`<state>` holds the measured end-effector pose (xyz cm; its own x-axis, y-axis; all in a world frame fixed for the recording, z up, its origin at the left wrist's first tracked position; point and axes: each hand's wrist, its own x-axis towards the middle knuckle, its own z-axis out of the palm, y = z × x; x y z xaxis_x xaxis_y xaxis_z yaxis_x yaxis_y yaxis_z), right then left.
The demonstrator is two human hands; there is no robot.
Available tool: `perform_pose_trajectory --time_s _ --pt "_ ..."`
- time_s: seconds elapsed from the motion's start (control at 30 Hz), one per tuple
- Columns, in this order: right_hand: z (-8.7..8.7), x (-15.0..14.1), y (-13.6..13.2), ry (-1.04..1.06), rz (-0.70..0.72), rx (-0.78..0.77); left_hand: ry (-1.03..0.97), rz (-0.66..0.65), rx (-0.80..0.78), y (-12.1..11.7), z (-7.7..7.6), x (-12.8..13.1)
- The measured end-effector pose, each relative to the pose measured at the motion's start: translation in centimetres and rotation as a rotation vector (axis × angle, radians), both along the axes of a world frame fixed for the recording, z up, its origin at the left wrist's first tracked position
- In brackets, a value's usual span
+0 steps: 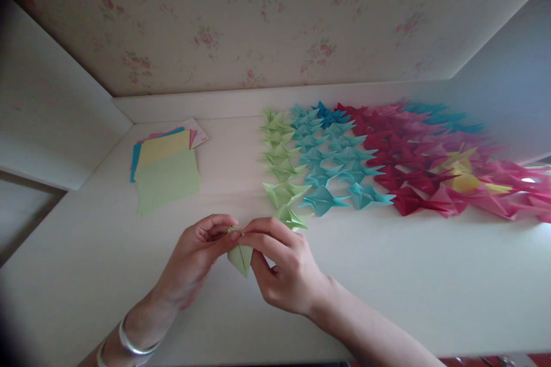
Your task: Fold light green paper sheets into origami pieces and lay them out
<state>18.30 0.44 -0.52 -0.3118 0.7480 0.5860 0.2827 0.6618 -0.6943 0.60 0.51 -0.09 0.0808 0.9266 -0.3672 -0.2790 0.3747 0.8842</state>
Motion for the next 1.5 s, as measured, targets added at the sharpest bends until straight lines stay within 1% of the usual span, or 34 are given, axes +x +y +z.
perform_pose_trajectory --time_s 0.07,0.17,0.23,0.3,0.37,0.43,0.5,0.57,0.67,0.8,0.87,0.93,1.0,1.07,1.17,1.3,1.4,1.5 --pt "0.4 0.1 0.1 0.041 0.034 -0.060 -0.038 0.015 -0.019 0.1 0.1 -0.1" --pt "0.7 0.4 0.2 0.077 0.029 -0.139 -0.055 -0.010 -0.046 0.2 0.2 -0.4" --pt "0.8 0.7 0.3 0.080 0.028 -0.187 0.029 -0.013 0.000 0.1 0.3 -0.6" --pt "0.9 0.8 0.3 0.076 0.055 -0.252 0.155 -0.004 0.081 0.1 0.3 -0.8" --pt "0.9 0.8 0.4 0.071 0.068 -0.360 0.238 -0.008 0.127 0.0 0.2 -0.9" --pt "0.9 0.7 0.5 0.047 0.034 -0.479 0.286 -0.017 0.141 0.0 0.1 -1.0" --pt "0.6 0.6 0.6 0.004 -0.016 -0.550 0.338 -0.016 0.166 0.0 0.0 -1.0" --pt "0.4 0.5 0.7 -0.015 -0.024 -0.581 0.383 -0.022 0.190 -0.1 -0.1 -1.0" --pt "0.0 0.4 0.6 0.054 -0.031 -0.614 0.431 -0.076 0.198 0.0 0.1 -0.9" --pt "-0.2 0.2 0.5 0.152 -0.057 -0.661 0.566 -0.154 0.294 0.1 0.5 -0.9" --pt "-0.2 0.2 0.5 0.222 -0.017 -0.752 0.598 -0.158 0.324 0.0 0.6 -0.9" --pt "0.0 0.1 0.5 0.268 0.089 -0.870 0.585 -0.125 0.316 -0.1 0.7 -0.9" --pt "0.2 0.1 0.5 0.265 0.192 -0.939 0.563 -0.089 0.300 -0.2 0.6 -0.9" --pt "0.4 0.2 0.5 0.228 0.212 -0.946 0.554 -0.080 0.285 -0.4 0.5 -0.9" --pt "0.5 0.3 0.4 0.132 0.145 -0.905 0.553 -0.114 0.279 -0.3 0.5 -0.9" --pt "0.6 0.4 0.6 0.036 0.093 -0.865 0.655 -0.195 0.377 0.1 0.7 -1.0" --pt "0.8 0.6 1.0 0.055 0.127 -0.906 0.685 -0.213 0.412 0.2 0.8 -1.2" --pt "1.0 0.8 1.2 0.085 0.178 -0.959 0.691 -0.179 0.397 0.2 0.8 -1.3"
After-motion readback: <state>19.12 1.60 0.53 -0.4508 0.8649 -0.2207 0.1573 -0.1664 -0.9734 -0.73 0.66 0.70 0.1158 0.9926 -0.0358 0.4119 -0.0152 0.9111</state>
